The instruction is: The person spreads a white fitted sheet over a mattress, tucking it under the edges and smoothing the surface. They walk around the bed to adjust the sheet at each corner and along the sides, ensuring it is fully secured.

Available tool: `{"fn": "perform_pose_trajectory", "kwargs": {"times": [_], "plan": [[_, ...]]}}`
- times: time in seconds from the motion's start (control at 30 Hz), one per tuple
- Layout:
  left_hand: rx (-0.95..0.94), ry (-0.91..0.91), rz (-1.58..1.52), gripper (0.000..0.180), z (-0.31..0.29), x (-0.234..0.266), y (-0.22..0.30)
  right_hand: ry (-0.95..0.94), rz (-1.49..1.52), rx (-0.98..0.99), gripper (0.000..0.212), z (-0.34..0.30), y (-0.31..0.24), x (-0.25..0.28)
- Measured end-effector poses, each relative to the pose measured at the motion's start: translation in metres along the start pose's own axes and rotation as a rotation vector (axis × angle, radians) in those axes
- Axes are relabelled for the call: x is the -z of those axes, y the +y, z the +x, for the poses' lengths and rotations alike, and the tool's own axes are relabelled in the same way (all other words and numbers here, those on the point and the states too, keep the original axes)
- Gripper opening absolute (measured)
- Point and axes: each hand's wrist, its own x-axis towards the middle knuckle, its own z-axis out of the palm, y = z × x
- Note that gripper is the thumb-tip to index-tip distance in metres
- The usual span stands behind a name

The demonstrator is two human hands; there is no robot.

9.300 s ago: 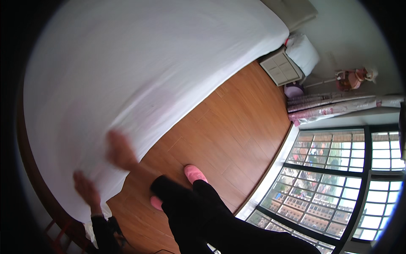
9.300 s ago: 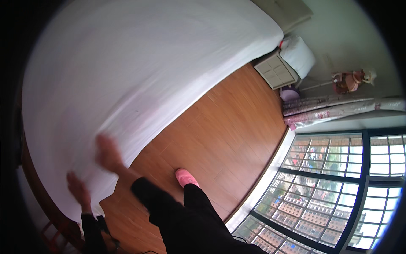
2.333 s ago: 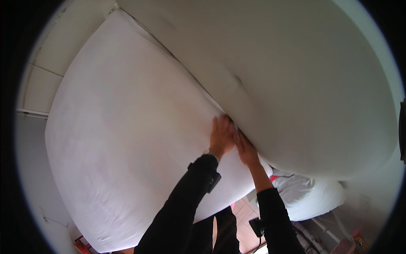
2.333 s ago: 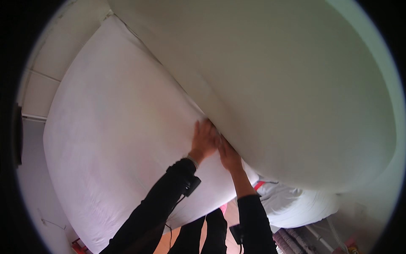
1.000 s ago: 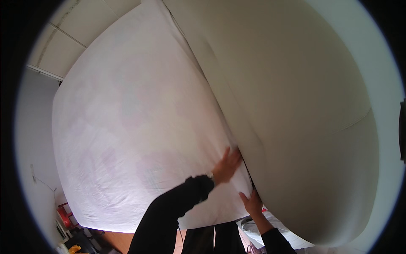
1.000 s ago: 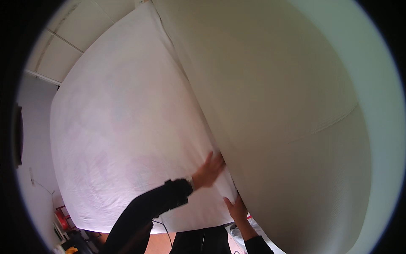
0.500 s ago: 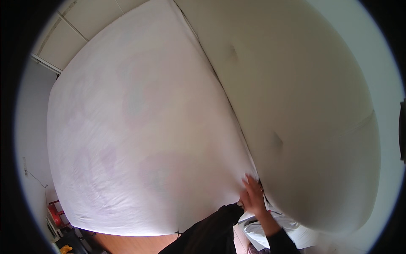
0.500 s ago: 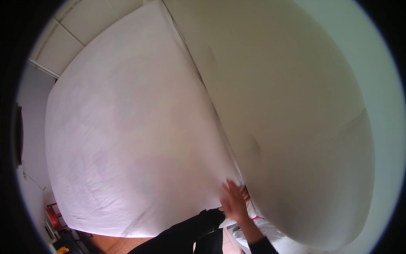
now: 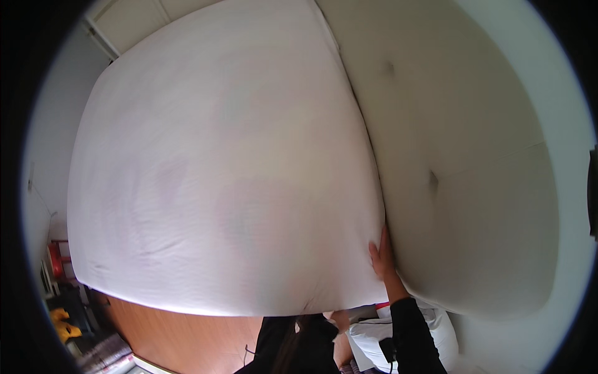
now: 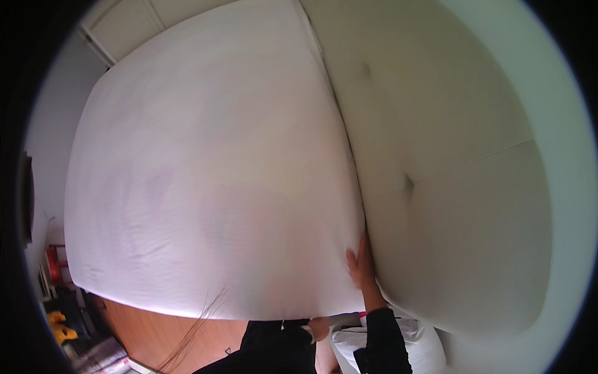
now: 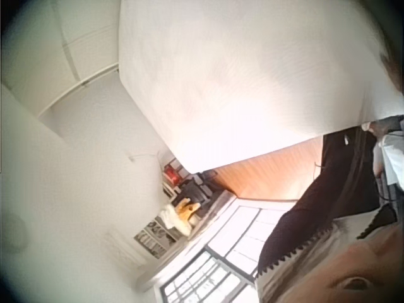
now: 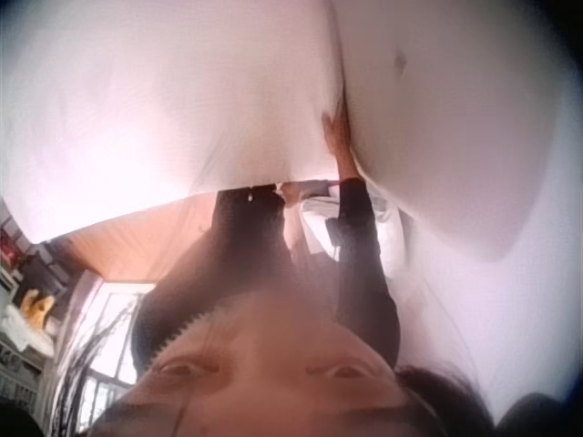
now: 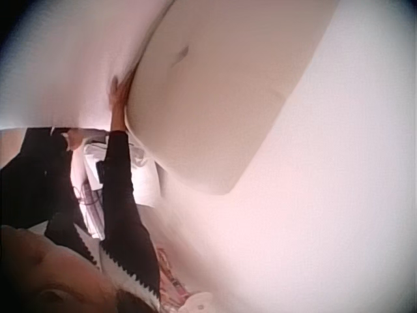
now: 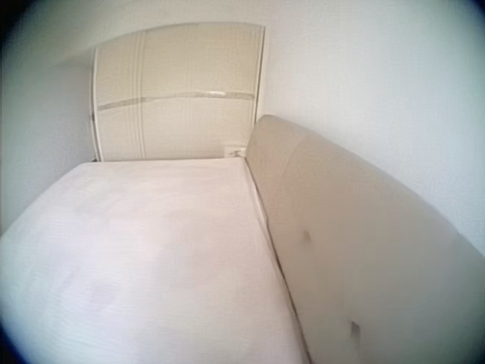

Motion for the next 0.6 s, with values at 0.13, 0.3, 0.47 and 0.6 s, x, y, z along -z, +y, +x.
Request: {"fn": "perform_pose_trajectory", "kwargs": {"times": [0.13, 0.3, 0.47, 0.6], "plan": [[0.160, -0.010, 0.097, 0.032, -0.038, 0.033, 0.002, -0.014, -0.081, 0.038, 0.065, -0.085, 0.048, 0.013], [0.200, 0.417, -0.132, 0.043, -0.182, 0.107, -0.008, -0.908, -0.307, -0.731, 0.056, -0.164, 0.092, 0.035], [0.661, 1.207, -0.160, 0.036, -0.417, 0.115, 0.027, -0.560, -1.057, 0.399, 0.014, -0.144, 0.056, 0.060], [0.765, 1.418, 0.153, 0.032, -0.596, 0.042, 0.047, -0.358, 0.378, -0.501, 0.023, -0.098, -0.036, 0.053]]}}
